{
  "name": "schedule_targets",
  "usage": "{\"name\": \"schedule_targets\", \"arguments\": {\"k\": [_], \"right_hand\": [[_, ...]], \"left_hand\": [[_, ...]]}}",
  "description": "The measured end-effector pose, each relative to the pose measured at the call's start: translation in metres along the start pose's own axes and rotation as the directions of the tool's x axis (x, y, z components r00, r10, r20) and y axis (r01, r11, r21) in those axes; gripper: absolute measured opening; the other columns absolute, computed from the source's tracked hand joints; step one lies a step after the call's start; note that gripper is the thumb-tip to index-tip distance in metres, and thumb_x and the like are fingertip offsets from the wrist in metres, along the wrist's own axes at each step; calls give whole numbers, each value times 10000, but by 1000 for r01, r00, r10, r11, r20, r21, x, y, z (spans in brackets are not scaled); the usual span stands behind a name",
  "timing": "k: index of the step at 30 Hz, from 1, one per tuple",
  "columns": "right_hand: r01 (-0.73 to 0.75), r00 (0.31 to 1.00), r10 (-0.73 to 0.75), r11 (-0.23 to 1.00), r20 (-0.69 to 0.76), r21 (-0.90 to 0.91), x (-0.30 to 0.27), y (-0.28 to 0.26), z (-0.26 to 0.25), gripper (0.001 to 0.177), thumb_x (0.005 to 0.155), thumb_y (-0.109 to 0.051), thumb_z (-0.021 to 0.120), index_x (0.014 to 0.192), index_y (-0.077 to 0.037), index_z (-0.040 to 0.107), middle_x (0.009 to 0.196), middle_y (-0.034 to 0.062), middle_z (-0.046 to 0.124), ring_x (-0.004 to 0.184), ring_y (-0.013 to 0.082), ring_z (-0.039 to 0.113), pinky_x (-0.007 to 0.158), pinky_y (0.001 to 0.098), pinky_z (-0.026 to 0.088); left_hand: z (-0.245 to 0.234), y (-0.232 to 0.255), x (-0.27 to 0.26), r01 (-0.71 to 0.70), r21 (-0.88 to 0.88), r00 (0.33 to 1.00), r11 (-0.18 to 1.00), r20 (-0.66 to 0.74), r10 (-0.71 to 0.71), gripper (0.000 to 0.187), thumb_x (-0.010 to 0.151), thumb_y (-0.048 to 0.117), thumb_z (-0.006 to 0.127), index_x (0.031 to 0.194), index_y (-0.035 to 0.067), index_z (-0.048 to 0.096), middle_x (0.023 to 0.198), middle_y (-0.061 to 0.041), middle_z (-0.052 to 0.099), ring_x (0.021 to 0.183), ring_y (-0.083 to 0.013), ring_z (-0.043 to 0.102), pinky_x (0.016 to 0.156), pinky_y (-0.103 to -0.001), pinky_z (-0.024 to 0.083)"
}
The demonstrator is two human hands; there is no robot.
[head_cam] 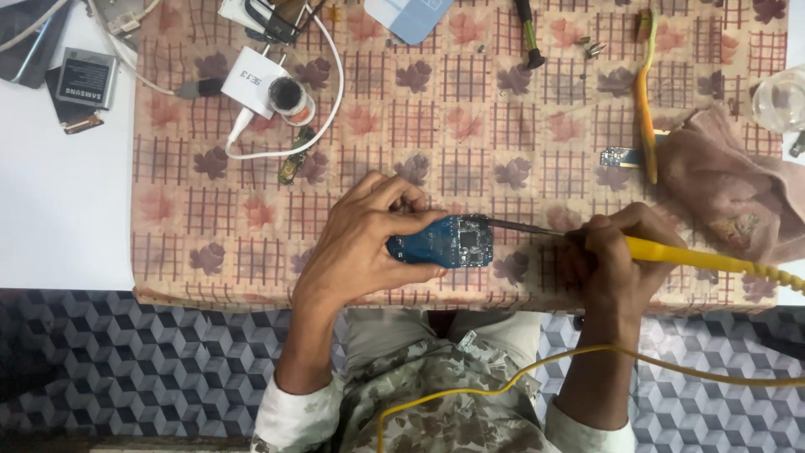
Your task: The person uses a soldering iron to apply solder to a blue circuit board, then scrubs the area with a toothbrush. They repeat this process multiple times on the same board.
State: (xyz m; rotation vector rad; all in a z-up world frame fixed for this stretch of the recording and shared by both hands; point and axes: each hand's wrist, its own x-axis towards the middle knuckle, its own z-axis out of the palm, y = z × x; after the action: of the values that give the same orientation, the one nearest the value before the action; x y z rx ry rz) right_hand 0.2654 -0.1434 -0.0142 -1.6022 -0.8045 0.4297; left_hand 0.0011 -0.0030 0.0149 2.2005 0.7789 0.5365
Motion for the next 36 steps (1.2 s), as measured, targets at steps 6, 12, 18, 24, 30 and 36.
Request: {"name": "schedule_targets", "arguments": {"k": [6, 12, 18, 24, 30, 36], "right_hand": [[-46, 999, 47, 998, -26, 37, 2, 3, 3, 184, 893, -130, 642, 779, 6, 594, 703, 48, 567, 610, 116, 497, 637, 281, 432], [7, 1000, -7, 1000, -16, -15, 1, 7, -4, 198, 892, -125, 635, 756, 15, 601, 725, 63, 582, 633, 130, 500, 618, 280, 423], [41, 999, -40, 998, 21, -37, 4, 5, -1, 220, 890, -145, 644, 753, 25, 610, 716, 60, 582, 635, 119, 507, 625, 275, 423], [-77, 996, 78, 997, -35, 15, 3, 9, -1, 226, 857, -168, 640, 722, -1, 570, 669, 57, 552, 551, 133, 467, 526, 292, 384], [26, 1000, -26, 999, 3, 20, 3, 10, -4, 192, 859, -151, 635, 768, 13, 598, 715, 60, 604, 614, 118, 515, 652, 281, 437], [-37, 999, 37, 999, -19, 21, -4, 2, -3, 241, 890, -156, 650, 741, 19, 579, 712, 51, 569, 625, 114, 482, 615, 263, 411]], "left_hand": [[-2, 1, -1, 2, 10, 1000, 1000, 5, -2, 547, 585, 328, 941, 1093, 167, 816, 1036, -2, 642, 965, -210, 555, 868, -363, 497], [1, -1, 0, -9, 9, 1000, 1000, -6, 9, 563, 583, 334, 946, 1103, 162, 817, 1038, 3, 644, 974, -206, 559, 870, -364, 496], [1, -1, -1, 1, 5, 1000, 1000, 5, -1, 566, 573, 320, 947, 1104, 172, 818, 1042, 8, 643, 970, -200, 554, 881, -364, 503], [-1, -1, -1, 44, -5, 999, 999, 31, -44, 570, 566, 345, 944, 1098, 187, 815, 1047, 18, 651, 971, -200, 553, 891, -362, 507], [1, -1, 2, 25, 23, 1000, 999, 16, -26, 565, 561, 350, 947, 1089, 193, 821, 1042, 4, 651, 985, -207, 559, 879, -368, 502], [2, -1, 1, 3, 25, 1000, 1000, 7, -3, 567, 571, 343, 944, 1099, 182, 818, 1052, 4, 641, 991, -201, 556, 875, -369, 496]]}}
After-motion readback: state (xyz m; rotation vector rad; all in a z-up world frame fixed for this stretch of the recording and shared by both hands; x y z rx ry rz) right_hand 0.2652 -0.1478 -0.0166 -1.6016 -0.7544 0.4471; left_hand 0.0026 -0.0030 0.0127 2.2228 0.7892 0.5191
